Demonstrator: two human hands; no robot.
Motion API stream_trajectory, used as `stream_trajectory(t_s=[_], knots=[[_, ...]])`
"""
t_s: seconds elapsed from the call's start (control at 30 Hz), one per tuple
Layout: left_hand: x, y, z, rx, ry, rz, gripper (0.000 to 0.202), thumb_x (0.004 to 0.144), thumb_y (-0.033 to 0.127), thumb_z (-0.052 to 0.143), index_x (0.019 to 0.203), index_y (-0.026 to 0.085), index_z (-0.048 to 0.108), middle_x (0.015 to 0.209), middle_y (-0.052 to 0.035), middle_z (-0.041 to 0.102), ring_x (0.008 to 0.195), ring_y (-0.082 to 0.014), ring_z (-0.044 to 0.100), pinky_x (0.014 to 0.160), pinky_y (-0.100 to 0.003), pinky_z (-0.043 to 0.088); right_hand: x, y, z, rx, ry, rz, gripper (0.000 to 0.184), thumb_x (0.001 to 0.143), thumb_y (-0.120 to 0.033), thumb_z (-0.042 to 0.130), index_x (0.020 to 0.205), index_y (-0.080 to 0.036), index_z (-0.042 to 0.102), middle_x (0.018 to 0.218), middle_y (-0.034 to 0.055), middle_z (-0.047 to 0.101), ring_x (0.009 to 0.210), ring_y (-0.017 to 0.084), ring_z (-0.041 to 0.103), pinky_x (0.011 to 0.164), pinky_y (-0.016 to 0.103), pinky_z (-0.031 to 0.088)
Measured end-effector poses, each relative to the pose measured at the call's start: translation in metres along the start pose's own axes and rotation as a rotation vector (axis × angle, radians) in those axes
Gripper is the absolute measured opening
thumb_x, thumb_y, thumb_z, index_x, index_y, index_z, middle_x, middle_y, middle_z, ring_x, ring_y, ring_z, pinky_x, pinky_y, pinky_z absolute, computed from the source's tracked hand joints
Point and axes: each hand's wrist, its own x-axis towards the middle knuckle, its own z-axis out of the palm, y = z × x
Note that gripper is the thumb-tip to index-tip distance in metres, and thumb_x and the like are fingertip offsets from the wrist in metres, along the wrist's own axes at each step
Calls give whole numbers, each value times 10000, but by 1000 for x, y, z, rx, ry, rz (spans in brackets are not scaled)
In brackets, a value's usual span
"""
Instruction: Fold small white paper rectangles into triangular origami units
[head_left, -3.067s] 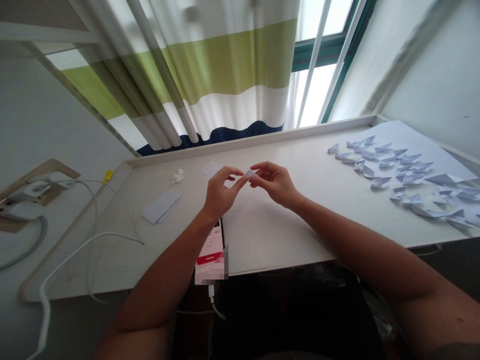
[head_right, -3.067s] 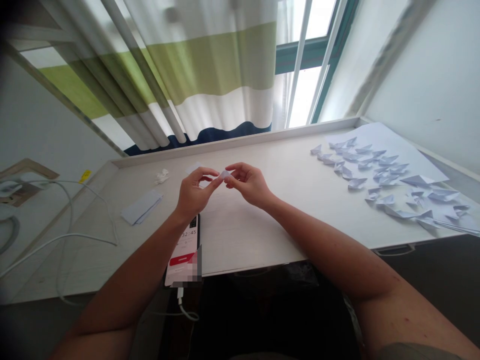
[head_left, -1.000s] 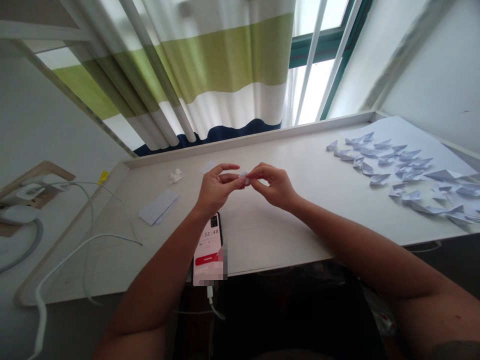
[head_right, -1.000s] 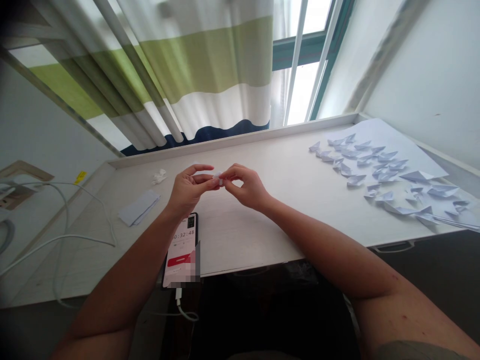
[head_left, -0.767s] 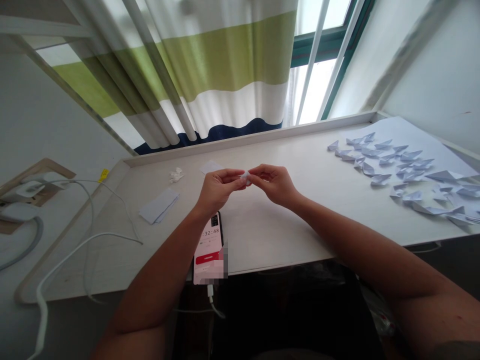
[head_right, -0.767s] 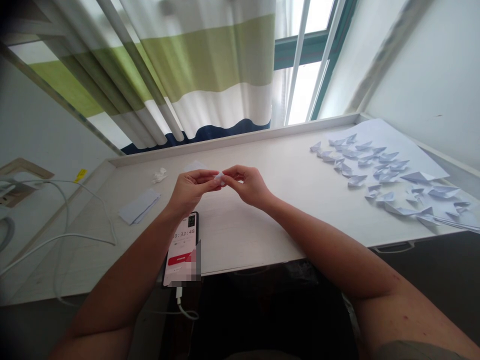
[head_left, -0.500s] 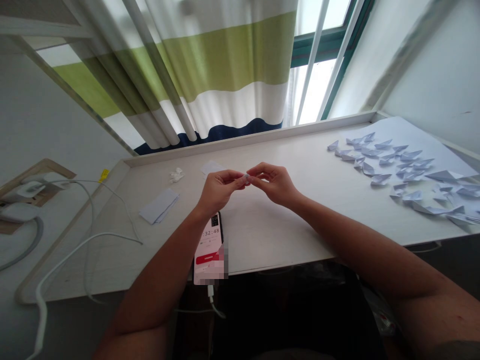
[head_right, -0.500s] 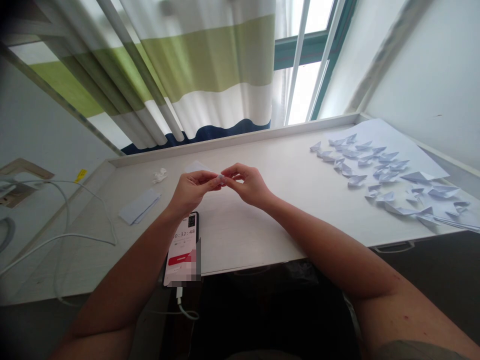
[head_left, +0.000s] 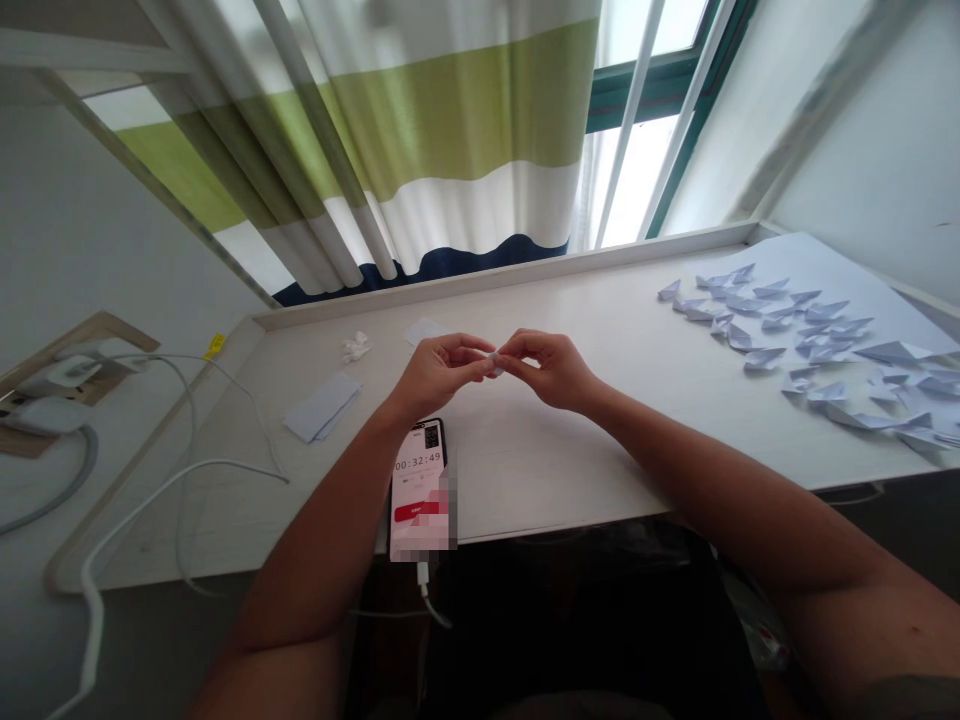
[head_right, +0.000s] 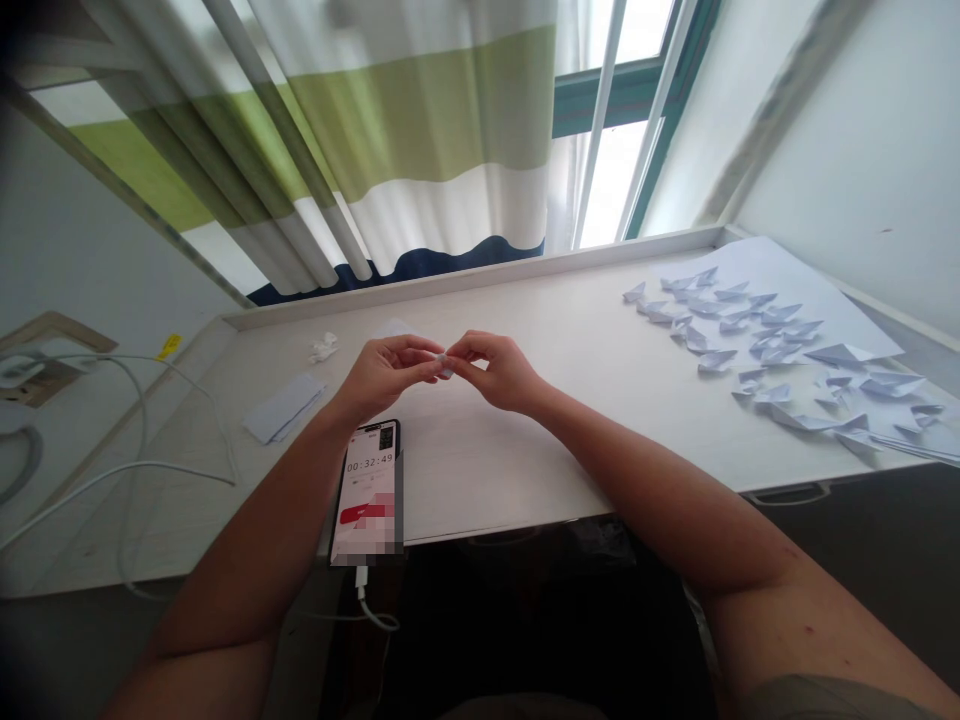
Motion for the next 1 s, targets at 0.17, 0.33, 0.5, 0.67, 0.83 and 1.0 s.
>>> stream_trajectory(t_s=[0.17,0.33,0.5,0.67,0.83,1.0], knots=[[2,-5,-4,128,28,76,383,804,531,919,938,178,855,899,-107,841,835,-242,798,700,-353,656,1,4,-1,-27,-50,1,435,945,-649,757,895,-221,814,888,62,788,820,196,728,793,393,638],[4,-9,-3,134,73,110,347,821,491,913,945,172,850,901,-97,835,821,-228,789,715,-361,670,1,4,1,34,26,42,411,905,-631,811,882,-221,824,890,63,784,832,210,743,787,393,650],[5,-11,-1,34,130,135,312,821,448,915,913,167,817,925,-88,833,852,-221,792,729,-355,673,5,7,3,245,149,145,434,811,-632,894,856,-213,790,844,45,783,817,216,762,819,424,675],[5,-14,-1,31,69,73,314,858,450,884,963,169,789,985,-99,841,913,-233,815,781,-363,667,8,11,1,341,225,208,476,771,-653,915,891,-215,772,803,14,761,800,201,763,863,445,690],[5,-20,2,1,-21,12,342,852,474,883,946,168,760,943,-96,835,909,-242,819,766,-357,654,5,16,3,361,157,214,478,776,-644,917,869,-208,745,837,27,777,825,205,756,869,459,691],[5,-23,3,92,20,71,342,866,461,869,1036,173,796,987,-96,826,892,-220,789,764,-353,649,3,19,4,343,100,183,421,838,-537,898,1078,-217,765,903,24,776,894,204,765,908,449,676]])
